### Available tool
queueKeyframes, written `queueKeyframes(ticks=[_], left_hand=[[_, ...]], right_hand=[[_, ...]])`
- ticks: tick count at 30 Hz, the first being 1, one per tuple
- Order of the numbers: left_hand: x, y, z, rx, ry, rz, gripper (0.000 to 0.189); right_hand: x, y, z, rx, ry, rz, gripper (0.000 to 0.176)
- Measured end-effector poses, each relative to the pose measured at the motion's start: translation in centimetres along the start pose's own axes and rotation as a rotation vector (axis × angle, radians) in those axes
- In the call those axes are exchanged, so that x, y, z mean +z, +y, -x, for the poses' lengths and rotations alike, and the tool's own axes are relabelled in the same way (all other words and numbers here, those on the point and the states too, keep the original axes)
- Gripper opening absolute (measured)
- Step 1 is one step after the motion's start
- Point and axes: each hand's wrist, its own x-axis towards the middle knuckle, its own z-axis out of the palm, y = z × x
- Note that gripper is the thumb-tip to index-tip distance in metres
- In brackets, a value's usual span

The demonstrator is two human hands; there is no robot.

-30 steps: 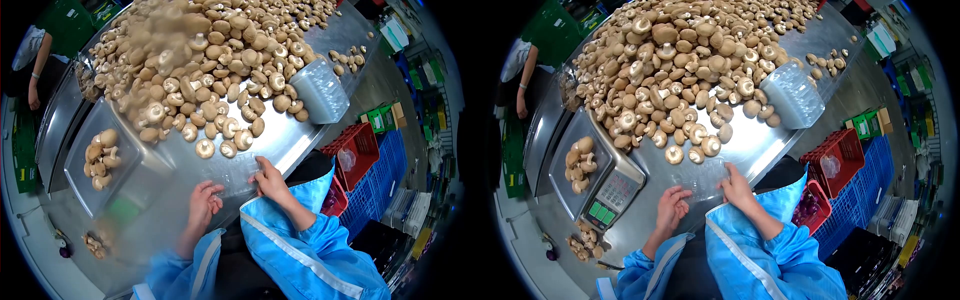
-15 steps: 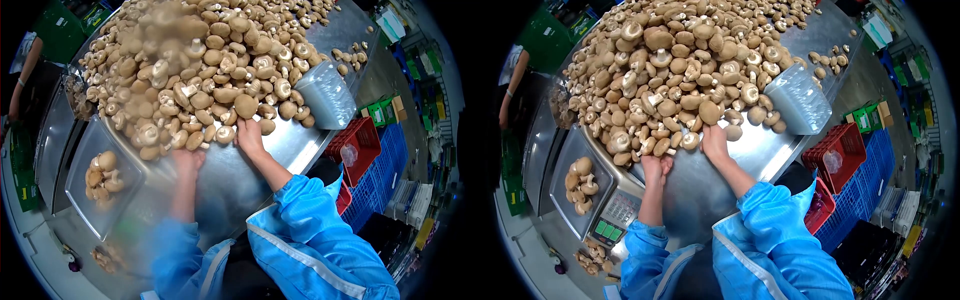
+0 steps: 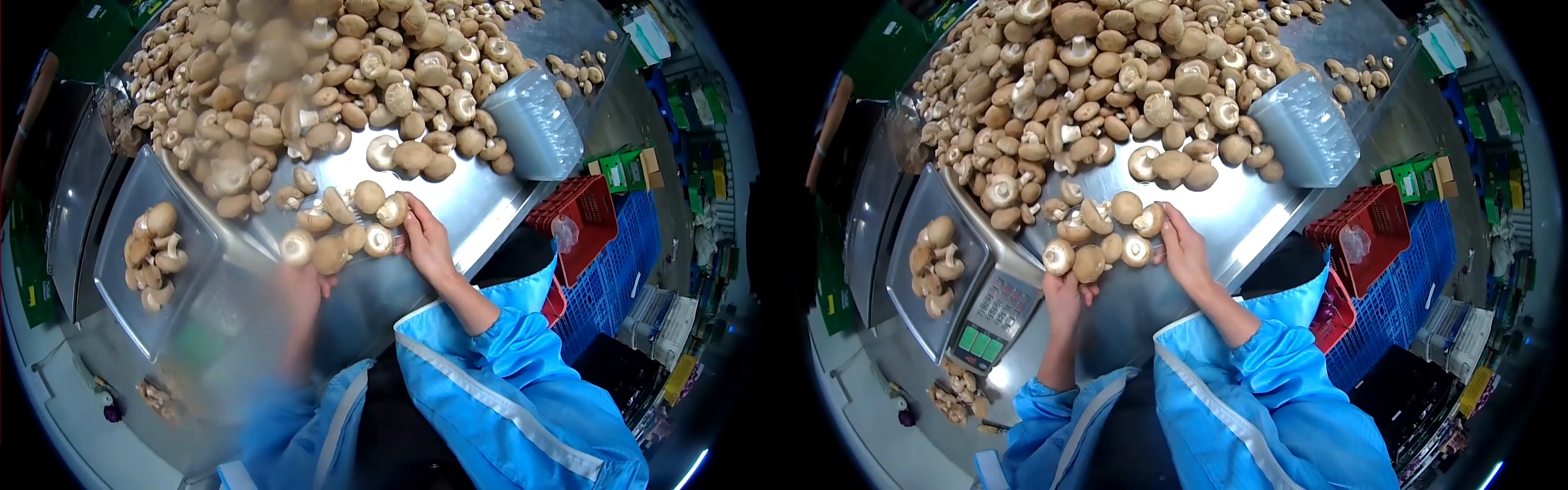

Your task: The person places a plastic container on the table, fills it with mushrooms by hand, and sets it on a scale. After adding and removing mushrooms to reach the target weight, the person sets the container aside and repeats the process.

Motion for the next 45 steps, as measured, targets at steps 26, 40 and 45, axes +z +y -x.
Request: queueKeyframes(ticks=[26, 40, 45], left_hand=[[-2.1, -1.3, 4.8, 0.416, 0.109, -0.681, 0.026], [-1.9, 0.1, 4.8, 0.525, 0.317, -0.685, 0.03], [0.3, 3.2, 5.0, 0.692, 0.128, -0.859, 0.054]], right_hand=[[-3.3, 0.1, 4.1, -0.255, -0.03, 0.697, 0.03], [-4.0, -5.3, -0.6, -0.39, 0.156, 0.948, 0.029], [-3.0, -3.6, -3.5, -0.317, 0.107, 0.965, 0.028]])
